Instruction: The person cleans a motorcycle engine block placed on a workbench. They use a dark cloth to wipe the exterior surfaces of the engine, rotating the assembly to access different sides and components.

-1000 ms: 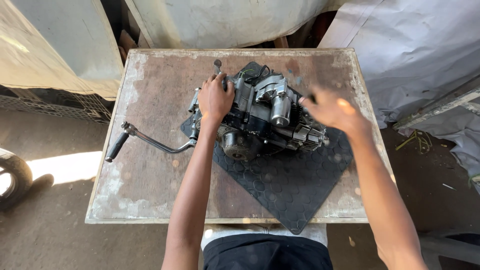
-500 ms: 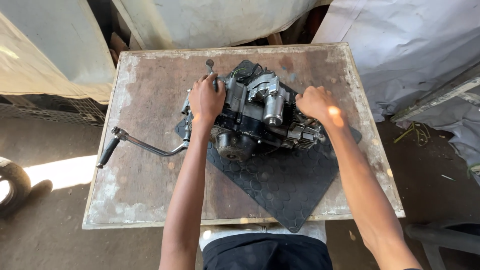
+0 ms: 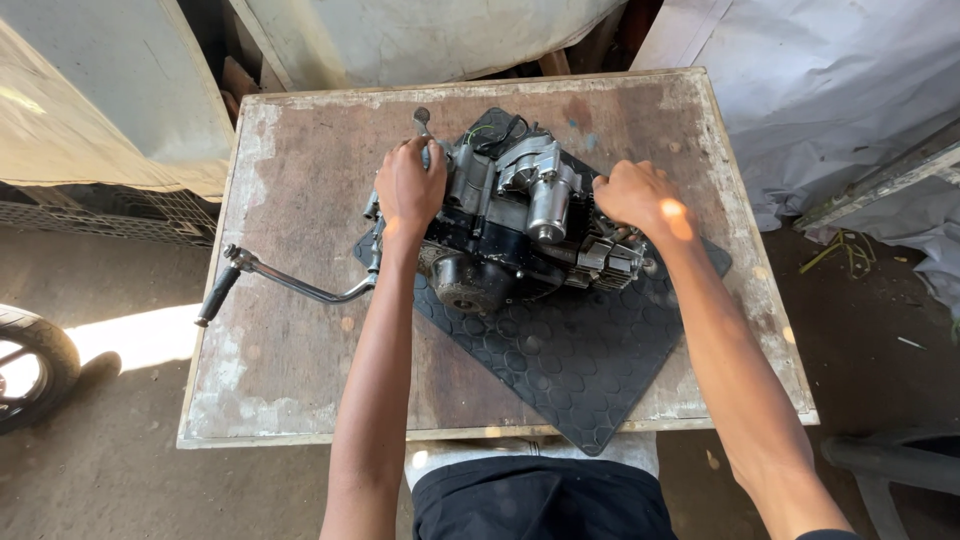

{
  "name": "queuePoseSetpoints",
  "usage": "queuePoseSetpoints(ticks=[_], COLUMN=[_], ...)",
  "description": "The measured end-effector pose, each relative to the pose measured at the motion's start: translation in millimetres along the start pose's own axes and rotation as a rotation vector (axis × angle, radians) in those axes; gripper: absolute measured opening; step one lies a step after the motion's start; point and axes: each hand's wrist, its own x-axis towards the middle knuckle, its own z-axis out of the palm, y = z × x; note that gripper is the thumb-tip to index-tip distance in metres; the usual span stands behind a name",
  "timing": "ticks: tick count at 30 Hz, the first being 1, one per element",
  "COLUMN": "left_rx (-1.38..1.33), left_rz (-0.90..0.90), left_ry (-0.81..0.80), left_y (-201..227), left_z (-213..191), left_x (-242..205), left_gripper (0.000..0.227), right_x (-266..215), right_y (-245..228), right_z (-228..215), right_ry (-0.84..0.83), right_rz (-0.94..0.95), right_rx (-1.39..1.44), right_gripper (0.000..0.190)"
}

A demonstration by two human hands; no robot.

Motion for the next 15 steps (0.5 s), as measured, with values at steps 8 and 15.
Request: queuePoseSetpoints(ticks=[8,15], left_rx=[-0.027,-0.083], left_rz=[-0.074,-0.111], left_ry=[-0.052,-0.055], left_y=[-16.8,-28.8], left_z=[-8.4,-10.8], left_x=[5.7,6.1], left_gripper=[0.039,0.035], right_x=[-8.2,4.6], right_y=[-23.2,-24.6], right_z=[-6.7,-2.1], right_ry=[0.012,0.13], right_rz=[-0.021,-0.063], right_rx=[0.015,0.122], right_gripper=[0.054,0.052])
